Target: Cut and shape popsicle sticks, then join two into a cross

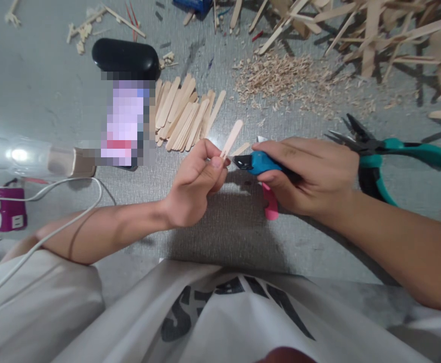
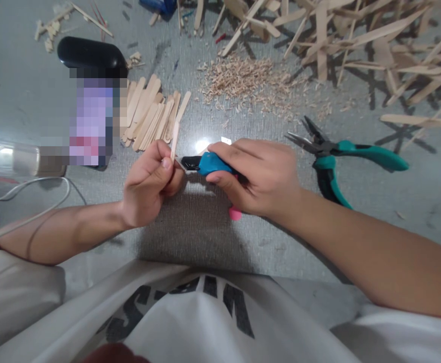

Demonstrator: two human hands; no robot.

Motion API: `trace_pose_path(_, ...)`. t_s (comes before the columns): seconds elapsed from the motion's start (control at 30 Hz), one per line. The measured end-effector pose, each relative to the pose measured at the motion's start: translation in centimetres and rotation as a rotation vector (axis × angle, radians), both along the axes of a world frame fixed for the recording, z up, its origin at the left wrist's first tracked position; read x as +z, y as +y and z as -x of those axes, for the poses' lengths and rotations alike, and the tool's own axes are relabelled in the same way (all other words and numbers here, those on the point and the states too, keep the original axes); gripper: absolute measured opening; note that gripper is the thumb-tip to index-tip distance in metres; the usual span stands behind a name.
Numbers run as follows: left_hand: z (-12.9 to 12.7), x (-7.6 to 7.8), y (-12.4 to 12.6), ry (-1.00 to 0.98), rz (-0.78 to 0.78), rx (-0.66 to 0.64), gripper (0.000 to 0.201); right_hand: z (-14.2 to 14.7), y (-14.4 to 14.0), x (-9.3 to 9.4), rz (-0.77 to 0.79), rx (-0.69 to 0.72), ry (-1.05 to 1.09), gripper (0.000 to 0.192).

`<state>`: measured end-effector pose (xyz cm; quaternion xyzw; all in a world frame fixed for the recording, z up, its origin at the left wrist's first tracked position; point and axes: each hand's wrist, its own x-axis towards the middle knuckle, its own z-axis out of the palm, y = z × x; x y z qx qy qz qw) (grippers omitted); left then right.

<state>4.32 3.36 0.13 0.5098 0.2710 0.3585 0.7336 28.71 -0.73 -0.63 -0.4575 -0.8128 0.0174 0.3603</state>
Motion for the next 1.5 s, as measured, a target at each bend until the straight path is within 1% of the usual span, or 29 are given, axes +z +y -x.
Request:
trace_pose_path(0.1, 0.0, 0.0, 0.0, -0.015, -0.008, -0.009, 0.048, 0.1, 0.0, -0.2, -0.037, 0.008, 0.011, 0.046)
trace_pose_path(0.2, 0.1, 0.0, 0.1, -0.047, -0.007, -0.015, 0.045, 0.2, 0.0, -0.2, -0.026, -0.004, -0.002, 0.049)
trace_pose_path(0.3, 0.2, -0.2, 0.1, -0.043, 0.012, -0.024, 0.046, 0.1, 0.0, -0.1, 0.009, -0.011, -0.037, 0.054)
trace_pose_path(0.43, 0.2, 0.0, 0.1, -0.049, 0.035, -0.029, 0.047, -0.1, 0.2, 0.1, -0.055, 0.048, -0.046, 0.049)
trace_pose_path(0.53, 0.2, 0.1, 0.1, -0.05, 0.047, -0.026, 0.044, 0.0, 0.4, 0.0, -0.048, 0.024, -0.043, 0.05)
trace_pose_path(0.67, 0.2, 0.1, 0.3, -0.059, 0.045, -0.034, 0.044, 0.3, 0.5, -0.3, -0.131, 0.018, -0.018, 0.05)
trace_pose_path(0.7, 0.2, 0.1, 0.3, -0.068, 0.044, -0.034, 0.042, 0.3, 0.4, -0.3, -0.132, 0.017, -0.01, 0.049)
trace_pose_path(0.87, 0.3, -0.1, 0.3, -0.095, 0.041, -0.049, 0.037, 0.4, 0.1, -0.1, -0.02, -0.002, 0.004, 0.05)
trace_pose_path(0.97, 0.3, -0.1, 0.2, -0.074, 0.04, -0.04, 0.04, 0.4, 0.1, -0.1, -0.009, -0.013, 0.0, 0.052)
trace_pose_path(1.1, 0.2, -0.3, 0.2, -0.066, 0.012, -0.054, 0.044, 0.3, 0.3, 0.1, -0.032, 0.027, 0.005, 0.053)
trace_pose_path(1.27, 0.2, -0.3, 0.5, -0.096, -0.033, -0.075, 0.04, 0.0, 0.1, 0.9, 0.032, 0.073, -0.019, 0.052)
trace_pose_path(1.43, 0.2, -0.6, 0.7, -0.119, -0.169, -0.072, 0.04, 0.1, -0.2, 1.5, 0.087, 0.092, 0.005, 0.053)
trace_pose_path(1.5, 0.1, -0.7, 0.6, -0.131, -0.189, -0.064, 0.038, 0.1, -0.3, 1.4, 0.08, 0.088, 0.002, 0.052)
